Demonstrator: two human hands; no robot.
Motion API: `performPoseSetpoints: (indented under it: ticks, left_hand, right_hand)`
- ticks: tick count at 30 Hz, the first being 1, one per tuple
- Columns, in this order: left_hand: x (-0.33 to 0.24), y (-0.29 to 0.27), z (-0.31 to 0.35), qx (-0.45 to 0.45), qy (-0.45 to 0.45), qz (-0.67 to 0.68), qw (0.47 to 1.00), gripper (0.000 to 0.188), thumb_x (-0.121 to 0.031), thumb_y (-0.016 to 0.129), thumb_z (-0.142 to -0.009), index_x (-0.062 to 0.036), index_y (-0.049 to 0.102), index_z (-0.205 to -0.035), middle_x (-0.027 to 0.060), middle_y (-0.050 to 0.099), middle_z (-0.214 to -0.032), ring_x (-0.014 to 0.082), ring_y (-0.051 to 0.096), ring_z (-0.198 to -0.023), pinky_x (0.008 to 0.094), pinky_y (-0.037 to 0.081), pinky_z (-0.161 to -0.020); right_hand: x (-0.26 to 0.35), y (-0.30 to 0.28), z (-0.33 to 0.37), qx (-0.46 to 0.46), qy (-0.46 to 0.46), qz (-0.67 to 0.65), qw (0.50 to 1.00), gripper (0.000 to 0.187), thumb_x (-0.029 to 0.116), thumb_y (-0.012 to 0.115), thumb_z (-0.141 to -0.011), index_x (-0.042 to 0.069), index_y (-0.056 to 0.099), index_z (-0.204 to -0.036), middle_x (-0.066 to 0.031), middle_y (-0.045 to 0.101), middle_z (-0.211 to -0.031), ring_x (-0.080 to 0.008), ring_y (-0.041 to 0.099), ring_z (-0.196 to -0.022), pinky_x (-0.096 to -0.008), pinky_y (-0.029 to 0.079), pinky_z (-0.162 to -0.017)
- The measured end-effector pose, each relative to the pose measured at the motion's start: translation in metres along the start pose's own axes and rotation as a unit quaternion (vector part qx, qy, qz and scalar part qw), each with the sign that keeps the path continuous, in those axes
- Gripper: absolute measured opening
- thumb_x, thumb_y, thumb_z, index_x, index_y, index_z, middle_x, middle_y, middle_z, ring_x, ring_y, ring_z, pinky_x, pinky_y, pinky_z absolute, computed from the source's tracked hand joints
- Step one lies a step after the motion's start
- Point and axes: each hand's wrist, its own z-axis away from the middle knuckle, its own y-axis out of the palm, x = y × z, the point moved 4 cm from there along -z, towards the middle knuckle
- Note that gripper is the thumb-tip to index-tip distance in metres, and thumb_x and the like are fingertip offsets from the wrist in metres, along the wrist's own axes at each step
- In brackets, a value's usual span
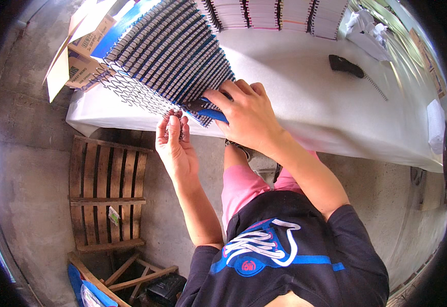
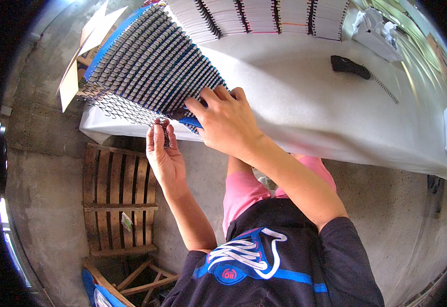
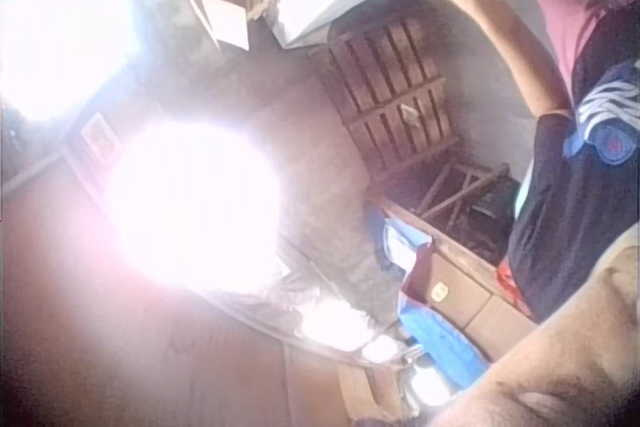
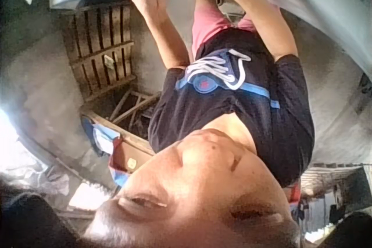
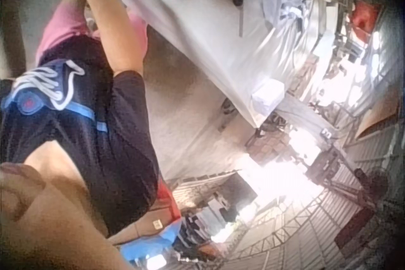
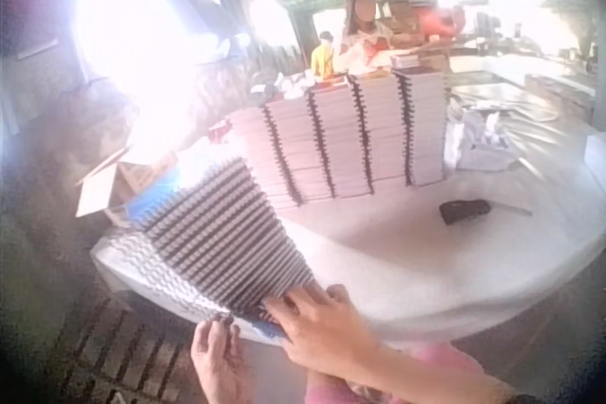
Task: The person uses pliers to trim and tuck the ends of the spiral wires on a stack of notebooks.
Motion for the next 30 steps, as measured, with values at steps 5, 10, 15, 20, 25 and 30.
performPoseSetpoints:
  ticks: [5,10,15,20,25,30]
  left_hand:
    - [0.002,0.003,-0.003,-0.028,0.044,-0.009,0.999,0.015,-0.012,0.062,-0.086,-0.0021,0.059,-0.097,0.0056,0.063,-0.095,0.0108,0.06,-0.082,0.0221,0.05,-0.074]
    - [0.0,0.004,0.004,-0.062,0.07,-0.059,0.994,0.013,-0.011,0.062,-0.086,-0.0022,0.06,-0.096,0.0073,0.064,-0.094,0.0106,0.06,-0.077,0.0223,0.05,-0.071]
    - [-0.005,0.003,0.005,-0.029,0.069,-0.041,0.996,0.016,-0.011,0.064,-0.085,-0.0029,0.06,-0.098,0.0094,0.065,-0.093,0.0101,0.06,-0.075,0.0206,0.049,-0.068]
    - [-0.007,0.005,0.002,-0.026,0.045,-0.05,0.997,0.024,-0.011,0.064,-0.085,-0.0013,0.059,-0.106,0.0088,0.065,-0.09,0.0091,0.06,-0.074,0.0192,0.049,-0.067]
    - [-0.01,0.009,0.003,0.006,0.05,-0.039,0.998,0.025,-0.013,0.063,-0.086,-0.0007,0.059,-0.107,0.0073,0.064,-0.089,0.0078,0.059,-0.072,0.0178,0.049,-0.065]
    - [-0.009,0.007,-0.001,-0.01,0.056,-0.04,0.998,0.019,-0.015,0.061,-0.087,-0.0023,0.062,-0.101,0.0051,0.064,-0.085,0.0061,0.058,-0.069,0.0155,0.048,-0.06]
  right_hand:
    - [-0.008,0.012,0.001,0.048,0.023,-0.021,0.998,0.036,0.021,0.07,-0.067,0.018,0.06,-0.102,-0.0051,0.06,-0.083,-0.0242,0.061,-0.075,-0.0368,0.047,-0.066]
    - [-0.007,0.003,0.005,0.024,0.022,-0.04,0.999,0.035,0.022,0.069,-0.069,0.019,0.06,-0.103,-0.0042,0.06,-0.084,-0.0239,0.06,-0.076,-0.0369,0.045,-0.071]
    - [0.0,-0.01,-0.001,-0.043,0.001,-0.013,0.999,0.044,0.019,0.071,-0.065,0.018,0.059,-0.107,-0.0047,0.057,-0.097,-0.0233,0.056,-0.091,-0.0391,0.038,-0.084]
    - [0.003,-0.004,-0.006,-0.026,-0.002,-0.005,1.0,0.047,0.017,0.072,-0.063,0.018,0.058,-0.108,-0.0046,0.056,-0.098,-0.023,0.055,-0.093,-0.0403,0.036,-0.085]
    - [0.007,-0.005,-0.006,-0.03,-0.001,0.01,0.999,0.043,0.021,0.072,-0.064,0.018,0.059,-0.104,-0.0037,0.056,-0.094,-0.0216,0.055,-0.091,-0.0415,0.037,-0.082]
    - [0.008,-0.007,-0.004,-0.034,-0.001,0.011,0.999,0.04,0.022,0.073,-0.064,0.018,0.06,-0.102,-0.0036,0.057,-0.092,-0.021,0.056,-0.089,-0.0413,0.038,-0.078]
